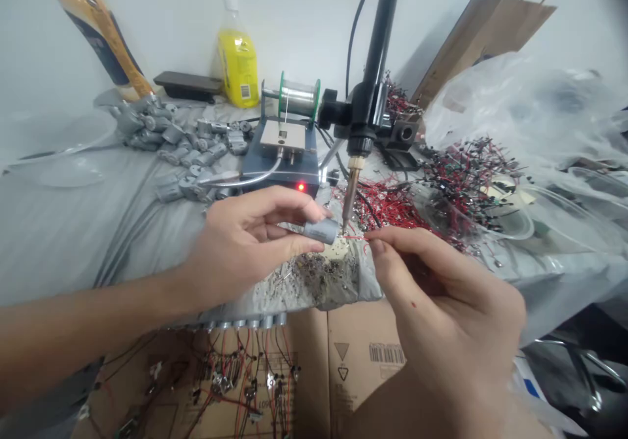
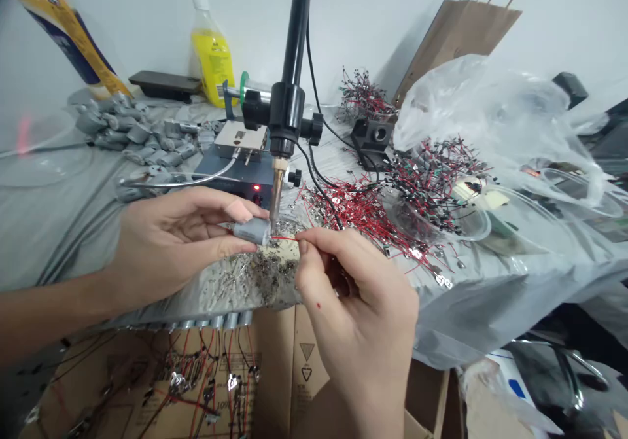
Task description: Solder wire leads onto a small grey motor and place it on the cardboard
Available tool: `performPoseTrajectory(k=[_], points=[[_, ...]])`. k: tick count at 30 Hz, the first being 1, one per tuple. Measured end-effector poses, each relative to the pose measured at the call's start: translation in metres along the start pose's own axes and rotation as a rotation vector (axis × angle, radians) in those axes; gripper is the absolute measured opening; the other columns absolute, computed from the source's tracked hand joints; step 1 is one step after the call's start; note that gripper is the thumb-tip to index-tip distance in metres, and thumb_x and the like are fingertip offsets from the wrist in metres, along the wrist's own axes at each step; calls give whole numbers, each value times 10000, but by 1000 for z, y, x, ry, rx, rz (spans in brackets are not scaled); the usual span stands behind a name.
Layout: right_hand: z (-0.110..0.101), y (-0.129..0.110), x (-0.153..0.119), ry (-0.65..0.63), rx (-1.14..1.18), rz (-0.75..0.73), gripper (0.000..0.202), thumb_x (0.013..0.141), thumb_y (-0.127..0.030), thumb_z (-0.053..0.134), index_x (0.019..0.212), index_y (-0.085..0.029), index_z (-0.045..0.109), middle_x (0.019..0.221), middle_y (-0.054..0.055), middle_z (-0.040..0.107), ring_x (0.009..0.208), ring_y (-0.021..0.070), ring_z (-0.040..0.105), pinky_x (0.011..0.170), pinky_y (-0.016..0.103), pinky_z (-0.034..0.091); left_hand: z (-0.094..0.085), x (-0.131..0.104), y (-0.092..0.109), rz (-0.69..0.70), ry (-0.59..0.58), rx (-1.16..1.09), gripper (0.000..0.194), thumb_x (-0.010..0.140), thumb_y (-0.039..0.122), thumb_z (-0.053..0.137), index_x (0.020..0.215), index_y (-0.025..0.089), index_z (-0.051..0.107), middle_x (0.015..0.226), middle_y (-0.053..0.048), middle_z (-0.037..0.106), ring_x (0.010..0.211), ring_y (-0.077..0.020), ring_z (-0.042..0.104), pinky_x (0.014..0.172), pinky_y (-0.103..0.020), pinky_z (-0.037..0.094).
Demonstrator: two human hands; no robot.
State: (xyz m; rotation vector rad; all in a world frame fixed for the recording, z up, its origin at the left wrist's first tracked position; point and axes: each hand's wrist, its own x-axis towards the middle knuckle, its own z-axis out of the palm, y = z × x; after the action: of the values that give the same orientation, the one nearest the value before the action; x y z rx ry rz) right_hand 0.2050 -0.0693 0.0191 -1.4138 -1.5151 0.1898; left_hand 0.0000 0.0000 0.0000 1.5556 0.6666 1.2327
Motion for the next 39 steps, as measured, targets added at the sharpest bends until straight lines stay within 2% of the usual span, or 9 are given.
performPoseTrajectory(k=[9, 17, 21, 27, 39], points=[[-1, 4, 2, -24, 18, -7, 175, 935, -134, 723, 939, -297, 786, 785, -94, 715, 642, 48, 594, 569, 158, 460, 1, 4, -2, -61, 39, -19, 248, 804, 162, 946, 987, 238, 797, 1087, -20, 824, 1020, -226, 813, 923, -271, 726], [-1, 3, 3, -49, 27, 12, 151, 940, -145, 710, 917, -285, 763, 788, -92, 703, 647, 49, 587, 560, 164, 447, 1, 4, -1, -88, 28, -28, 253, 803, 167, 948, 991, 256, 803, 1046, 22, 832, 945, -172, 825, 887, -157, 691], [2, 4, 4, -40, 26, 21, 158, 923, -130, 706, 897, -278, 755, 753, -98, 668, 616, 41, 562, 549, 163, 425, 0, 3, -1, -82, 11, -13, 268, 810, 168, 949, 1012, 268, 805, 1057, 30, 833, 944, -169, 826, 893, -156, 692], [2, 9, 4, 41, 7, 33, 165, 921, -126, 717, 900, -283, 760, 704, -105, 627, 585, 36, 533, 521, 158, 391, -1, 3, -2, -76, 19, -8, 263, 805, 177, 954, 1002, 263, 802, 1050, 23, 832, 957, -180, 826, 896, -156, 692], [2, 6, 2, 69, -13, 21, 153, 934, -156, 722, 912, -300, 767, 726, -118, 646, 603, 20, 544, 535, 135, 404, 2, 4, -2, -70, 44, -17, 278, 788, 160, 950, 991, 279, 800, 1044, 31, 832, 967, -183, 821, 891, -171, 698]])
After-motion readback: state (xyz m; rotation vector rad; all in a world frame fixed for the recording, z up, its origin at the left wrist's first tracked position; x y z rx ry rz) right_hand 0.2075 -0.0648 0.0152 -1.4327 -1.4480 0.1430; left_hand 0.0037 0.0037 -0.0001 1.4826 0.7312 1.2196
